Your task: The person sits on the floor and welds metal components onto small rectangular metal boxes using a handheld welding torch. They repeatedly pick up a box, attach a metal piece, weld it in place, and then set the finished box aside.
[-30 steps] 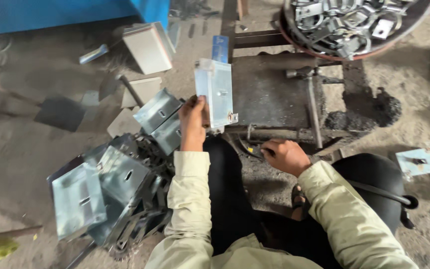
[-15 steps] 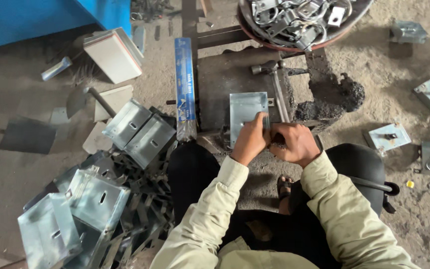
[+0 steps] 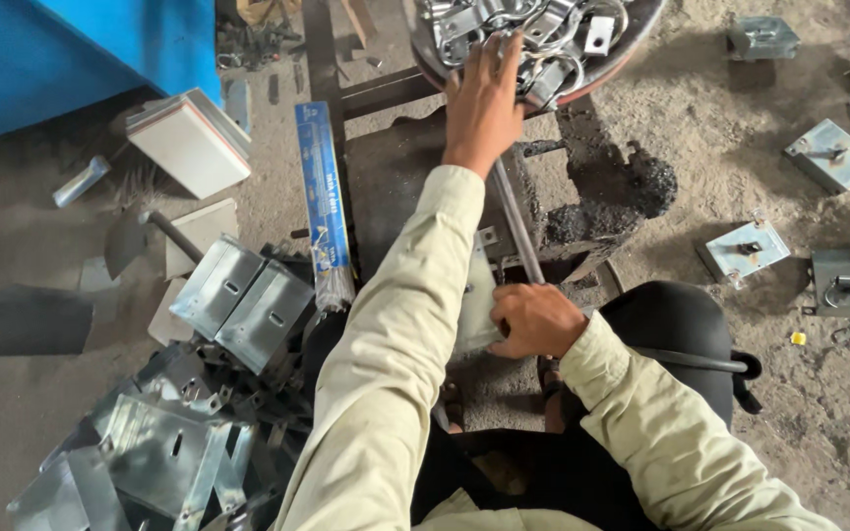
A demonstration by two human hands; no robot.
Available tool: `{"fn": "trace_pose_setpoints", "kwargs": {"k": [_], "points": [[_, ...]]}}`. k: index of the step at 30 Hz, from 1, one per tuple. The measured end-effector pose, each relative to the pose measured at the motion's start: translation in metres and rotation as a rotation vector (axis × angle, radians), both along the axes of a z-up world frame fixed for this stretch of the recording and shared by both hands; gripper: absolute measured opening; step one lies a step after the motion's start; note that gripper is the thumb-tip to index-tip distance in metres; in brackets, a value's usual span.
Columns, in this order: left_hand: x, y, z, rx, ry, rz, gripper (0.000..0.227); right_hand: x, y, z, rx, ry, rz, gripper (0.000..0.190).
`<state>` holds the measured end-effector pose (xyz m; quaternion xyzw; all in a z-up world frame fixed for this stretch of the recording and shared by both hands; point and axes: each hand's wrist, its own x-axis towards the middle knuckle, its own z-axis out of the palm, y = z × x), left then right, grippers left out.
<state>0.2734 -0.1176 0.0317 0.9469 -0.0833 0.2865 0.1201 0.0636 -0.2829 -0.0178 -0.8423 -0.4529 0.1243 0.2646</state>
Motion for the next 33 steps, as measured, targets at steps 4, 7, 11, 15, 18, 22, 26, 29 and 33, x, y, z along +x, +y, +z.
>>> {"fn": "trace_pose_setpoints", "kwargs": {"k": [4, 7, 11, 15, 18, 22, 26, 29, 33], "points": [[0.022, 0.008, -0.012, 0.064, 0.214, 0.049, 0.093, 0.002, 0.009, -0.002, 0.011, -0.065, -0.018, 0.037], [0.035, 0.011, -0.022, 0.22, 0.082, 0.059, 0.075, 0.005, 0.014, 0.01, 0.067, -0.089, -0.067, 0.041], [0.021, 0.013, -0.019, 0.052, 0.19, -0.073, 0.062, 0.015, 0.01, 0.018, 0.416, -0.133, -0.099, 0.034], [-0.024, 0.022, -0.004, -0.163, 0.308, -0.079, 0.052, 0.027, 0.008, 0.009, 0.581, -0.069, -0.407, 0.022], [-0.058, 0.036, 0.003, -0.86, 0.496, -0.031, 0.041, 0.041, 0.004, 0.001, 0.679, 0.237, -0.692, 0.024], [-0.133, 0.064, -0.001, -1.868, 0.539, -0.311, 0.033, 0.069, -0.001, -0.013, 0.927, 0.623, -0.968, 0.046], [-0.216, 0.084, -0.006, -1.945, 0.554, -0.584, 0.034, 0.092, -0.009, -0.036, 1.137, 0.694, -1.17, 0.052], [-0.251, 0.091, -0.015, -1.969, 0.554, -0.541, 0.038, 0.095, -0.029, -0.054, 1.338, 0.719, -1.153, 0.045], [-0.259, 0.086, -0.022, -1.79, 0.551, -0.328, 0.039, 0.102, -0.042, -0.06, 1.38, 0.333, -1.085, 0.037]]}}
